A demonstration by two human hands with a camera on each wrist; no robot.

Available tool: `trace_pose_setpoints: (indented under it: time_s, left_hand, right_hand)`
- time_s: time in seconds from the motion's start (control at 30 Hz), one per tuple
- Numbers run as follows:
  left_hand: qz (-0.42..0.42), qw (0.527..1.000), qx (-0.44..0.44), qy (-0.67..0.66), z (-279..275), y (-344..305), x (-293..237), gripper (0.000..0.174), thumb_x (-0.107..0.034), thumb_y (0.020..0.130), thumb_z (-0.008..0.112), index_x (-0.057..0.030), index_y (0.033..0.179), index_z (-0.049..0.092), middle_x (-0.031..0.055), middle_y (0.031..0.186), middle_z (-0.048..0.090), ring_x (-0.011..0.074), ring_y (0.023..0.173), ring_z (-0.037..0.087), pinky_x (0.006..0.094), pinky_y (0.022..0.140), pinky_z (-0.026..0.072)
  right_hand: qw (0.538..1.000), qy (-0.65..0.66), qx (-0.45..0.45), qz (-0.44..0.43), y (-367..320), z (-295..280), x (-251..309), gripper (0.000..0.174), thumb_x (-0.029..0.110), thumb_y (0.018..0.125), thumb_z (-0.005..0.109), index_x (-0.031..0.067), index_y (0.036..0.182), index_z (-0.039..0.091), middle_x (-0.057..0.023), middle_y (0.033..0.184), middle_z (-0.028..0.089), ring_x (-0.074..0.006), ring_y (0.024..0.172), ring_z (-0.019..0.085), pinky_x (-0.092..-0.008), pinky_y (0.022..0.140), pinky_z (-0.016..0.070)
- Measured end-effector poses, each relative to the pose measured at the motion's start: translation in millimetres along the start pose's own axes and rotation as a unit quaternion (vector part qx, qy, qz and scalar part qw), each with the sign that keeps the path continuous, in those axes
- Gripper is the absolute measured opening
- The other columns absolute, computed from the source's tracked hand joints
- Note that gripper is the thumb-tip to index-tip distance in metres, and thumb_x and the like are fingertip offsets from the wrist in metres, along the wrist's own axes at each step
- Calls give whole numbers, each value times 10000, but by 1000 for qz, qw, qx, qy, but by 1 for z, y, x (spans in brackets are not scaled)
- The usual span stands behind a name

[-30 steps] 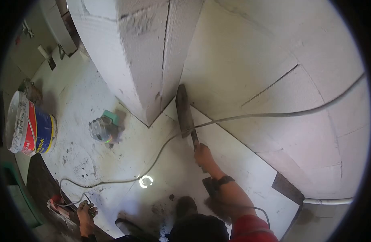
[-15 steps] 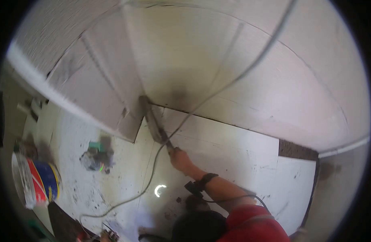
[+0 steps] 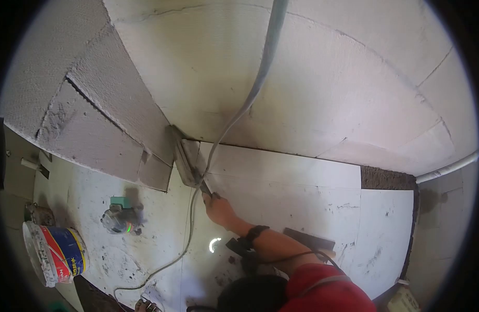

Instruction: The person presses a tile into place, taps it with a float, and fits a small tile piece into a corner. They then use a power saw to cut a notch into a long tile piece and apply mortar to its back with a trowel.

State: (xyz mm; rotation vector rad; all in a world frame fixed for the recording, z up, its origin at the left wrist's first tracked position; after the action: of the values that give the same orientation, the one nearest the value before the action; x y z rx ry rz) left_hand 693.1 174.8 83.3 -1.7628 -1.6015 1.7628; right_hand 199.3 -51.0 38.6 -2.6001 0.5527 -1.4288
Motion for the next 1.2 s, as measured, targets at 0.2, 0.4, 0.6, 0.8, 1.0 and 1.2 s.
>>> trace_pose_setpoints:
  time_s: [0.2, 0.4, 0.6, 0.8, 1.0, 1.2]
  left_hand:
    - [2, 1000, 0, -14, 13, -28, -17, 363, -85, 982, 471, 34, 1325, 454, 175, 1063, 612, 274, 854, 610, 406, 687, 533]
    - [19, 999, -3, -41, 5, -9, -7, 353, -56, 973, 477, 43, 1311, 458, 166, 990, 609, 259, 783, 588, 397, 649, 526]
    - [21, 997, -38, -57, -30, 15, 24, 271, -105, 893, 491, -83, 1163, 507, 96, 888, 625, 238, 665, 612, 360, 552, 498]
    - [14, 997, -25, -77, -16, 4, 22, 281, -74, 876, 488, -85, 1157, 493, 88, 877, 613, 219, 676, 612, 353, 553, 491]
    - [-11, 995, -45, -90, -25, 11, 34, 281, -66, 886, 484, -70, 1167, 488, 87, 875, 606, 226, 677, 611, 360, 558, 496]
    - [-11, 993, -37, -110, -21, 3, 37, 261, -53, 871, 491, -76, 1131, 497, 100, 887, 610, 233, 657, 626, 347, 521, 508]
  right_hand:
    - [992, -99, 23, -76, 6, 5, -19, 399, 307, 1010, 377, -54, 931, 527, -314, 859, 604, -493, 855, 588, -535, 771, 466]
    - [982, -165, 48, -82, 7, -2, -40, 168, 130, 934, 425, 18, 1023, 515, -270, 913, 599, -450, 825, 613, -507, 728, 496]
    - [972, -202, 36, -117, 7, -23, -56, 189, 123, 905, 453, 26, 1059, 506, -257, 887, 604, -425, 788, 621, -507, 686, 504]
    - [986, 17, 70, 149, 13, -51, -68, 360, 348, 1013, 392, 42, 852, 492, -45, 560, 456, -144, 379, 443, -321, 342, 373]
    - [978, 27, 79, 191, 15, -52, -60, 430, 418, 1022, 348, 58, 837, 492, -31, 557, 457, -119, 381, 418, -294, 342, 349]
    - [998, 29, 51, 27, 13, -28, -87, 436, 426, 1021, 354, 53, 841, 491, -20, 562, 457, -117, 380, 420, -294, 344, 351]
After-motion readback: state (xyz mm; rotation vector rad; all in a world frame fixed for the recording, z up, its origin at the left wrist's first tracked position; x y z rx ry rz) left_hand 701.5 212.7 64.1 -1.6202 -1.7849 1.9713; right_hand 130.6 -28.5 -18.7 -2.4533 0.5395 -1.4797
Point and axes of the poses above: each hand's wrist, its own y-axis towards the middle knuckle, its own z-axis out of the palm, x = y × z, the point moved 5 cm from there along y, towards the middle knuckle
